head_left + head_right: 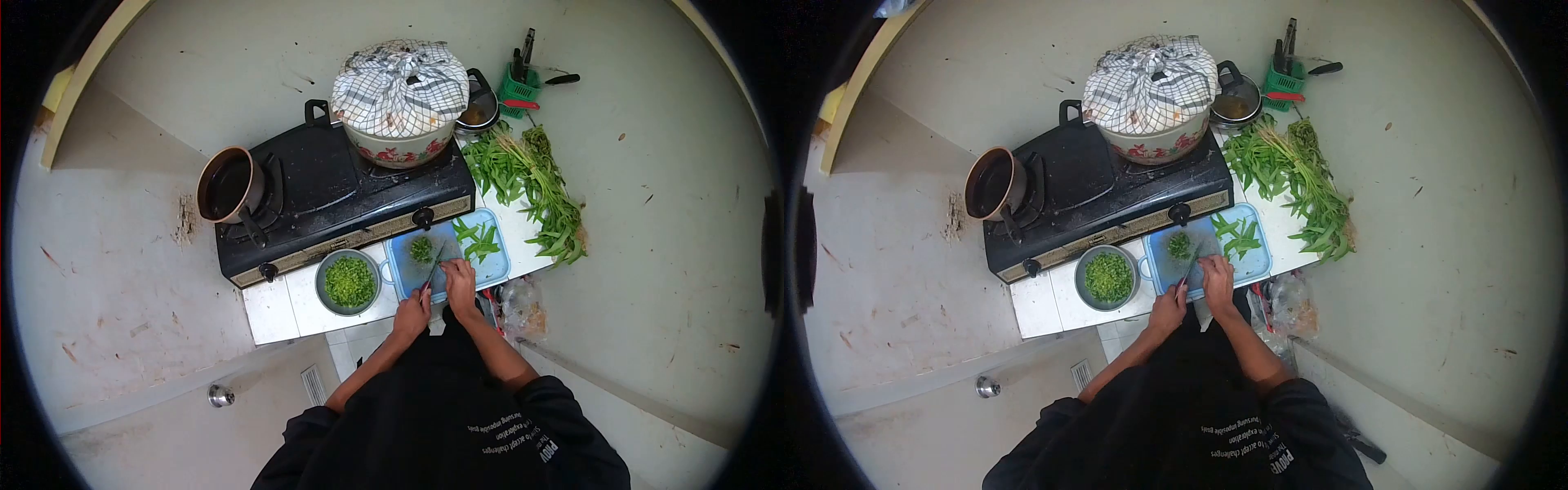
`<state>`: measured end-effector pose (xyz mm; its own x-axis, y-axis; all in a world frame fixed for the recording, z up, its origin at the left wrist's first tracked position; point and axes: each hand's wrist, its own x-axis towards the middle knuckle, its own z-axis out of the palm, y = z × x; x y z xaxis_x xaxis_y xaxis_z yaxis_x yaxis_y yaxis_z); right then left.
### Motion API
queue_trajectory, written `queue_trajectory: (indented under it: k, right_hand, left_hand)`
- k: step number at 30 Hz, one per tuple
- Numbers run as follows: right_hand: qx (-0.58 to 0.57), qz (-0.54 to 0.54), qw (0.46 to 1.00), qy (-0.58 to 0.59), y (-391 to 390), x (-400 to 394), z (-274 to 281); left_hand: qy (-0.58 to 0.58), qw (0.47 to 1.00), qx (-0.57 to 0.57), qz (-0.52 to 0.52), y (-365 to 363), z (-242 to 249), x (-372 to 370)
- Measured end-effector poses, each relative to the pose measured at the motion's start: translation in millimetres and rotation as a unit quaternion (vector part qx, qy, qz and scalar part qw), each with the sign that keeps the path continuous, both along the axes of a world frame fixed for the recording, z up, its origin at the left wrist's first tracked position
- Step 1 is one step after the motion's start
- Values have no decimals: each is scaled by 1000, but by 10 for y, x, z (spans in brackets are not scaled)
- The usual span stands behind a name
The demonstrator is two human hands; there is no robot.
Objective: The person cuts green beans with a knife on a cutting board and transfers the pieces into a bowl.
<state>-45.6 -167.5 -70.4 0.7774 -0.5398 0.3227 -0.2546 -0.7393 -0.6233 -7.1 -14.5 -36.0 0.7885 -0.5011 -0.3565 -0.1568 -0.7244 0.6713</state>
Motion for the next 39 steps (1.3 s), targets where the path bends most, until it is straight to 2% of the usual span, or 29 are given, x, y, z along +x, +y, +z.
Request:
queue_trajectory:
  k: [5, 14, 17, 23, 26, 39]
  right_hand:
    - [-30, 6, 999, 23, -62, 1, -35]
    - [-15, -48, 998, 35, -42, 69, 104]
    - [-19, -38, 998, 41, -57, 73, 76]
    - [-111, 21, 992, 55, -90, 40, 197]
    - [-133, 3, 988, 73, -74, 56, 178]
    - [-115, 18, 993, 1, -87, -13, 16]
  left_hand:
    - [3, 1000, -25, 3, 62, -133, 21]
    - [7, 999, -38, 2, 91, -91, 47]
    - [9, 999, -40, 5, 97, -82, 45]
    - [15, 998, -68, 0, 103, 41, 44]
    - [23, 998, -63, -10, 92, 78, 37]
    - [22, 999, 26, -16, 27, 161, -10]
